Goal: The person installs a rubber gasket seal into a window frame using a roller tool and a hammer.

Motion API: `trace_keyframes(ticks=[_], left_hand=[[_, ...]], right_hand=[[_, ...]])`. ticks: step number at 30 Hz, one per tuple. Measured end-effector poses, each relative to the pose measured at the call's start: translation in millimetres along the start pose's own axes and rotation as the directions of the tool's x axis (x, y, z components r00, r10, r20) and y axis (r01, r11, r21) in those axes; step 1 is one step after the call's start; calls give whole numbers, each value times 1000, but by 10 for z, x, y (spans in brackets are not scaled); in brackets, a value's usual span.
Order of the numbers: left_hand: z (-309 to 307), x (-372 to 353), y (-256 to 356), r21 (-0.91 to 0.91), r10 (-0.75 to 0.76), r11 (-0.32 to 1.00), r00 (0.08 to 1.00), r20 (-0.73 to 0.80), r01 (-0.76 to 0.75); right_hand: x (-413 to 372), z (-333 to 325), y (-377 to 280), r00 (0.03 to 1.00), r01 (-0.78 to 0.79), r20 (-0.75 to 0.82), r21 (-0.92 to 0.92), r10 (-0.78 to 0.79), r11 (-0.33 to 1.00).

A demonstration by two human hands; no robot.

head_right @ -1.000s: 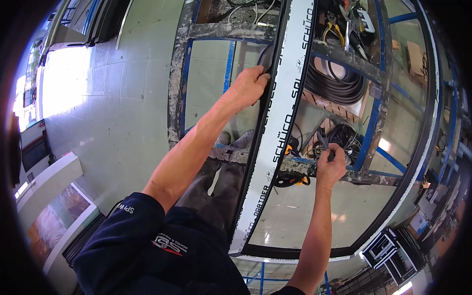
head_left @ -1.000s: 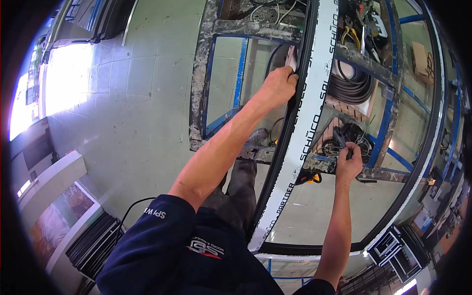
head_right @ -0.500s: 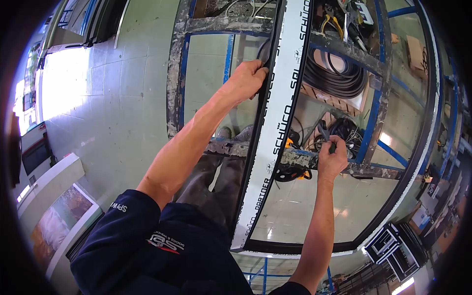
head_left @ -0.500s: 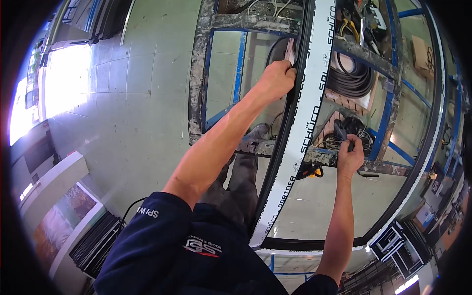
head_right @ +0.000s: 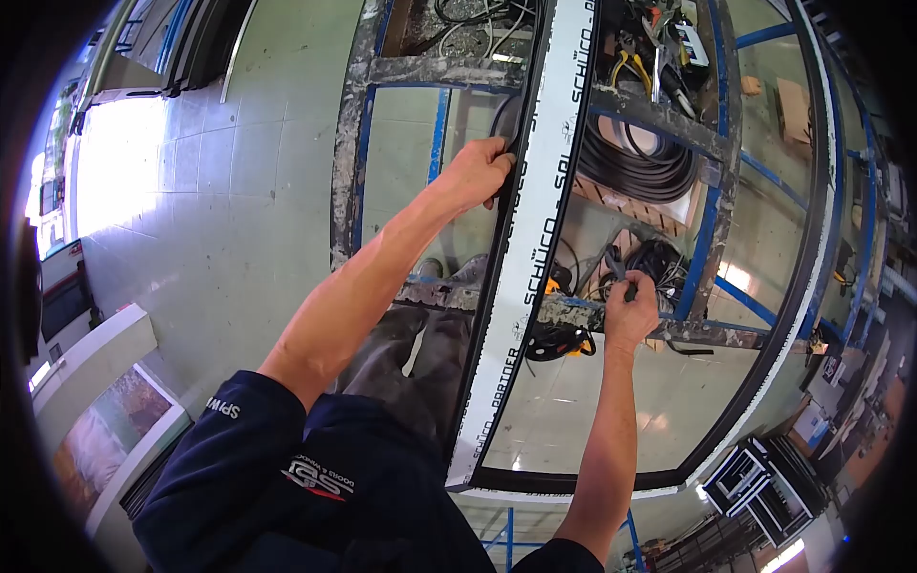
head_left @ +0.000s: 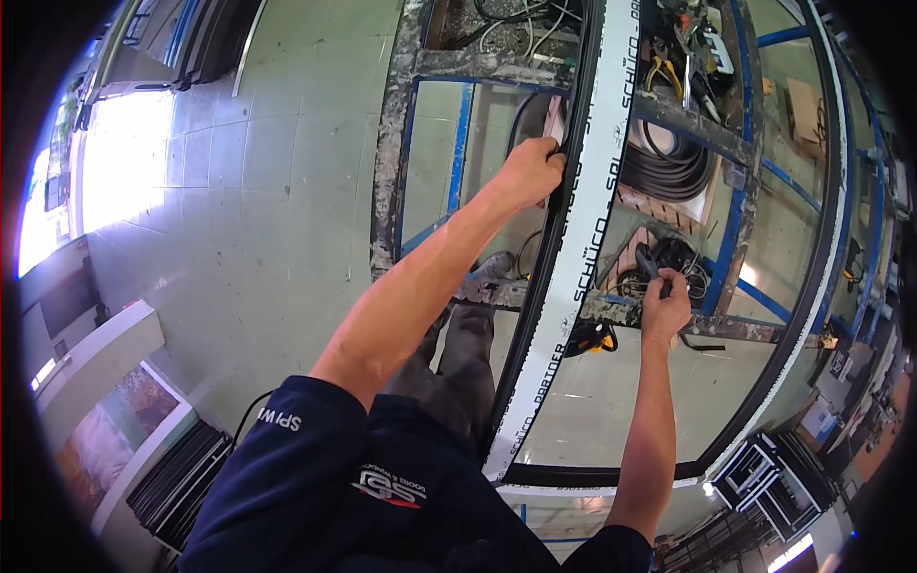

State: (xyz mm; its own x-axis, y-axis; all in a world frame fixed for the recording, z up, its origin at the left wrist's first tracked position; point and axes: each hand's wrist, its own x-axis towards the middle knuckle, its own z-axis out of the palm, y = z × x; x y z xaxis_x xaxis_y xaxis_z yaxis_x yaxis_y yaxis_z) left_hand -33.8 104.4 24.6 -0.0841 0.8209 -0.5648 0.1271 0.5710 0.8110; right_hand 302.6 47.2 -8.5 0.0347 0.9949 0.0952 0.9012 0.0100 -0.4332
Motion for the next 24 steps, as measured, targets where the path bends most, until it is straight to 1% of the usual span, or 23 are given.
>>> trace_keyframes(ticks=[3, 6, 9, 12, 16, 18, 21, 22, 24], left_hand=[[38, 16, -20, 83, 48, 996, 997, -55, -44], [-16, -46, -17, 52, 77, 996, 996, -39, -75], [-26, -13, -45, -5, 14, 1000, 999, 49, -14], [1, -1, -93, -19, 56, 998, 998, 30, -55], [70, 8, -169, 140, 114, 984, 993, -38, -107], [83, 64, -202, 241, 182, 957, 980, -76, -160], [53, -114, -8, 65, 40, 997, 998, -52, -37], [37, -92, -32, 92, 22, 996, 1000, -5, -22], [16, -97, -55, 34, 27, 999, 999, 29, -28]], right_hand=[[18, -51, -57, 1000, -26, 3, -27, 26, 999], [11, -40, -56, 1000, -22, -21, -61, 21, 998], [22, -20, -46, 999, 5, -54, -49, -7, 999], [4, -57, -70, 999, -31, -18, -59, 30, 998], [-6, -23, -49, 999, -37, -8, -63, 37, 997], [18, -39, -77, 999, -26, -27, -74, 24, 997], [21, -39, -66, 999, -18, -39, -94, 15, 995], [13, -45, -67, 999, -33, -34, -104, 30, 994], [43, -66, -74, 998, -21, -54, -89, 16, 996]])
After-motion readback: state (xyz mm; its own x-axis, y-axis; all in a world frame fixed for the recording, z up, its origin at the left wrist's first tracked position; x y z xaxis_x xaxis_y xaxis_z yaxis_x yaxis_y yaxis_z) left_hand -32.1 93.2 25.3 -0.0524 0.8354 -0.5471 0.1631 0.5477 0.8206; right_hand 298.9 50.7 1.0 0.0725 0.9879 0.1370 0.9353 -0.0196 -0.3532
